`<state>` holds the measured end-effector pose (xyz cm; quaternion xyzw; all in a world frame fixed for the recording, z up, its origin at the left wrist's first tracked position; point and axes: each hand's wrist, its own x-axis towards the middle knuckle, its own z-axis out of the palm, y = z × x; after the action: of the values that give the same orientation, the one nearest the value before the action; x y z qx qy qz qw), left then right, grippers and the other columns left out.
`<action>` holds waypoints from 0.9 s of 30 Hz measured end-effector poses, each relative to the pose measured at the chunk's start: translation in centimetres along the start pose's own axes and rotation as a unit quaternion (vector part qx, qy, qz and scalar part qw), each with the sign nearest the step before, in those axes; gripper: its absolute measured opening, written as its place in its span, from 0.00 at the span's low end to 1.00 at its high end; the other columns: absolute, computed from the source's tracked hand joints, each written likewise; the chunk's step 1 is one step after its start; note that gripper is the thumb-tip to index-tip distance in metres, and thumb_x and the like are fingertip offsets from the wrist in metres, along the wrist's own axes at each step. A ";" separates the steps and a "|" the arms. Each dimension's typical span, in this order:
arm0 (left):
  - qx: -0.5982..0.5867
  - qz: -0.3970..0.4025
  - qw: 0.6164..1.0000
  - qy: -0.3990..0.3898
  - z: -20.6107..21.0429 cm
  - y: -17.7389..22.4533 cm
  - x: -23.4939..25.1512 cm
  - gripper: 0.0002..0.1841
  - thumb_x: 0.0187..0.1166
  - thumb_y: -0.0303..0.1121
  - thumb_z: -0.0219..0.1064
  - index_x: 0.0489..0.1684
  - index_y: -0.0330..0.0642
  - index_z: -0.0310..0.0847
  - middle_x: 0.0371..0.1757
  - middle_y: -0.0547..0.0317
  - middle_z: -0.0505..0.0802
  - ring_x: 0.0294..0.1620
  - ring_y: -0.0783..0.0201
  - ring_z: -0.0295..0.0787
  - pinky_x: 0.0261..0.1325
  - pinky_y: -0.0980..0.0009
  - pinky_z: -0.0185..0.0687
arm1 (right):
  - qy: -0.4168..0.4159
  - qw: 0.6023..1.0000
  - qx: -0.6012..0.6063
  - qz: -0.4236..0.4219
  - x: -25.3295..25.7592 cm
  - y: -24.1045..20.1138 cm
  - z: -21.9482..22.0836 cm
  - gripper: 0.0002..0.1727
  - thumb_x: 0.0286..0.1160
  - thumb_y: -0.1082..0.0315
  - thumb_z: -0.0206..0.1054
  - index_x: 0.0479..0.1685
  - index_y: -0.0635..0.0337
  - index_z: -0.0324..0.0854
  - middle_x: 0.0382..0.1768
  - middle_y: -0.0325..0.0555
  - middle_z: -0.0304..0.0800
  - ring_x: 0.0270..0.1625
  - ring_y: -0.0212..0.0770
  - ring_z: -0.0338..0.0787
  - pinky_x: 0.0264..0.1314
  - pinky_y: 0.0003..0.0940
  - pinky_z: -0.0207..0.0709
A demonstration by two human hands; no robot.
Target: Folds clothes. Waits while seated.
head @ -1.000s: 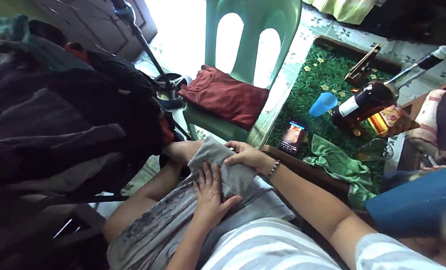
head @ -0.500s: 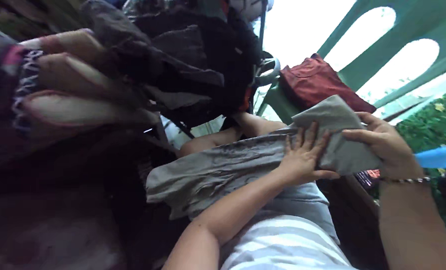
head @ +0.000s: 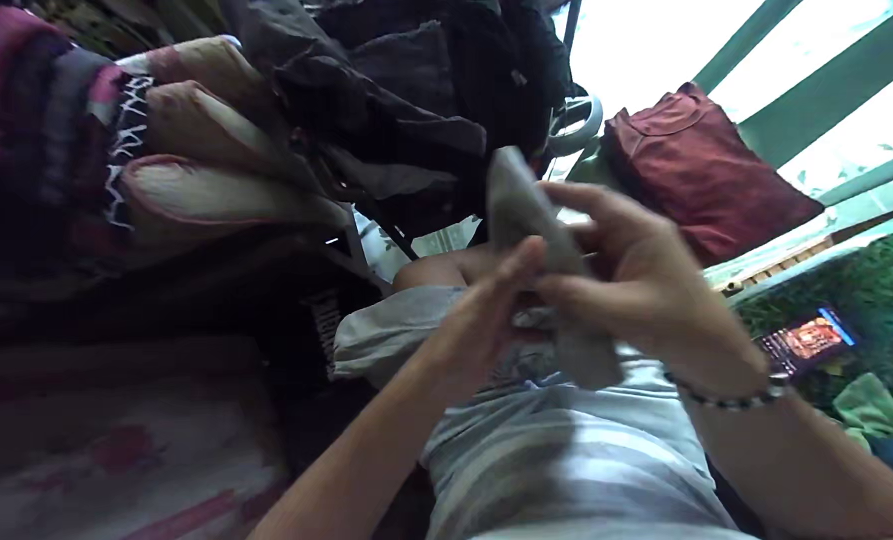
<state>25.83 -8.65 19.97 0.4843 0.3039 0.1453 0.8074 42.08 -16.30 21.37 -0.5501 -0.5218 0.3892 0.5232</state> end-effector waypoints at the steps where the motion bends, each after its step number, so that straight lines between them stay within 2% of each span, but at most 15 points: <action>1: -0.031 -0.001 0.999 0.015 -1.3 0.4 -1.2 0.32 0.74 0.67 0.64 0.68 0.56 0.79 0.53 0.63 0.94 0.49 0.66 0.93 0.48 0.67 0.92 | -0.038 0.999 0.032 -0.012 0.5 -0.1 1.7 0.42 0.61 0.78 0.73 0.85 0.58 0.66 0.43 0.44 0.93 0.33 0.33 0.91 0.33 0.28 0.89; 3: -0.066 0.007 0.996 0.058 -3.6 0.8 -3.7 0.32 0.59 0.68 0.76 0.56 0.57 0.87 0.43 0.64 0.96 0.42 0.69 0.94 0.45 0.70 0.93 | -0.138 0.984 0.113 -0.028 1.1 0.2 4.5 0.43 0.65 0.78 0.74 0.87 0.61 0.62 0.40 0.45 0.90 0.34 0.33 0.90 0.37 0.27 0.88; 4: -0.064 0.015 0.994 0.084 -4.8 0.5 -4.7 0.29 0.58 0.65 0.80 0.51 0.56 0.88 0.39 0.63 0.96 0.39 0.70 0.94 0.43 0.71 0.93 | -0.192 0.968 0.157 -0.027 1.3 0.4 5.5 0.42 0.69 0.78 0.72 0.88 0.62 0.59 0.42 0.46 0.91 0.38 0.33 0.91 0.43 0.28 0.89; 5: -0.057 0.028 0.992 0.107 -6.2 0.0 -5.5 0.22 0.63 0.57 0.80 0.46 0.54 0.89 0.35 0.62 0.95 0.35 0.71 0.94 0.41 0.72 0.93 | -0.233 0.952 0.195 -0.028 1.3 0.7 6.2 0.40 0.73 0.79 0.69 0.89 0.63 0.58 0.46 0.49 0.92 0.43 0.35 0.93 0.48 0.30 0.90; 6: -0.049 0.041 0.990 0.124 -7.6 -0.7 -6.2 0.13 0.72 0.46 0.76 0.44 0.50 0.89 0.32 0.60 0.95 0.32 0.71 0.93 0.38 0.73 0.92 | -0.254 0.942 0.215 -0.037 1.2 1.0 6.7 0.37 0.75 0.78 0.67 0.87 0.65 0.61 0.50 0.51 0.92 0.46 0.36 0.93 0.51 0.31 0.90; 7: -0.038 0.046 0.989 0.133 -9.2 -1.3 -6.8 0.07 0.78 0.36 0.67 0.45 0.48 0.89 0.33 0.58 0.96 0.32 0.71 0.94 0.39 0.73 0.93 | -0.256 0.941 0.212 -0.057 1.0 1.6 6.9 0.31 0.77 0.78 0.66 0.82 0.67 0.67 0.50 0.51 0.92 0.46 0.35 0.93 0.50 0.30 0.90; 8: -0.025 0.044 0.988 0.146 -10.7 -1.8 -7.5 0.09 0.81 0.30 0.60 0.49 0.47 0.88 0.36 0.57 0.97 0.35 0.69 0.95 0.41 0.71 0.94 | -0.250 0.946 0.191 -0.080 0.6 2.3 6.9 0.25 0.76 0.76 0.66 0.75 0.69 0.75 0.47 0.48 0.92 0.44 0.32 0.92 0.46 0.28 0.89; 10: -0.006 0.044 0.979 0.199 -13.5 -2.9 -8.9 0.13 0.83 0.26 0.55 0.54 0.47 0.85 0.40 0.58 0.98 0.38 0.69 0.96 0.43 0.71 0.94 | -0.254 0.953 0.131 -0.103 -0.3 4.9 6.5 0.15 0.76 0.72 0.67 0.59 0.69 0.82 0.39 0.44 0.88 0.39 0.27 0.86 0.41 0.23 0.83; 12: 0.002 0.048 0.970 0.238 -16.5 -4.6 -9.9 0.12 0.80 0.29 0.57 0.55 0.49 0.83 0.39 0.61 0.97 0.38 0.72 0.96 0.43 0.72 0.94 | -0.297 0.950 0.059 -0.080 -1.2 8.5 6.2 0.13 0.76 0.67 0.70 0.53 0.67 0.85 0.42 0.47 0.88 0.42 0.30 0.85 0.43 0.24 0.80; 15: 0.005 0.013 0.967 0.253 -21.0 -8.9 -10.2 0.19 0.73 0.36 0.64 0.62 0.45 0.74 0.41 0.63 0.96 0.40 0.70 0.96 0.45 0.71 0.95 | -0.372 0.927 -0.052 -0.008 -2.5 13.8 6.3 0.14 0.72 0.65 0.75 0.53 0.63 0.89 0.50 0.54 0.87 0.50 0.43 0.87 0.55 0.39 0.82; 17: -0.007 -0.023 0.964 0.265 -22.3 -11.4 -10.2 0.23 0.73 0.34 0.65 0.67 0.41 0.68 0.43 0.60 0.95 0.42 0.66 0.96 0.46 0.66 0.95 | -0.395 0.915 -0.083 0.018 -3.0 16.1 6.6 0.16 0.71 0.66 0.75 0.55 0.62 0.89 0.52 0.57 0.87 0.52 0.48 0.87 0.59 0.46 0.80; 20: -0.024 0.016 0.957 0.288 -21.6 -12.0 -10.6 0.21 0.78 0.28 0.57 0.70 0.41 0.65 0.45 0.62 0.95 0.44 0.69 0.96 0.48 0.69 0.95 | -0.406 0.910 -0.076 0.033 -2.9 16.5 6.5 0.16 0.73 0.66 0.74 0.57 0.62 0.88 0.51 0.56 0.86 0.50 0.46 0.86 0.56 0.42 0.81; 22: -0.030 0.045 0.956 0.289 -20.9 -11.7 -10.9 0.21 0.75 0.27 0.58 0.68 0.42 0.67 0.45 0.64 0.96 0.44 0.71 0.96 0.48 0.71 0.94 | -0.408 0.910 -0.062 0.038 -3.1 16.6 6.5 0.16 0.74 0.66 0.73 0.58 0.63 0.87 0.50 0.55 0.86 0.49 0.44 0.86 0.55 0.40 0.81; 25: -0.027 0.009 0.961 0.274 -21.7 -13.3 -10.1 0.22 0.80 0.23 0.53 0.74 0.40 0.63 0.50 0.61 0.95 0.47 0.69 0.95 0.51 0.69 0.94 | -0.398 0.915 -0.034 0.063 -3.1 17.0 6.4 0.16 0.74 0.67 0.73 0.57 0.63 0.87 0.51 0.52 0.87 0.49 0.39 0.86 0.55 0.34 0.81; 27: -0.026 -0.025 0.967 0.254 -22.7 -14.9 -9.7 0.26 0.82 0.23 0.52 0.82 0.40 0.57 0.55 0.58 0.93 0.50 0.67 0.94 0.54 0.67 0.93 | -0.385 0.919 -0.009 0.089 -3.0 17.0 6.2 0.14 0.76 0.68 0.72 0.57 0.63 0.87 0.49 0.48 0.89 0.48 0.33 0.87 0.55 0.30 0.82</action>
<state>3.17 -5.33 2.50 0.4029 0.5072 0.2509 0.7194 38.39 -16.59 3.41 -0.4071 -0.6350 0.6111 0.2402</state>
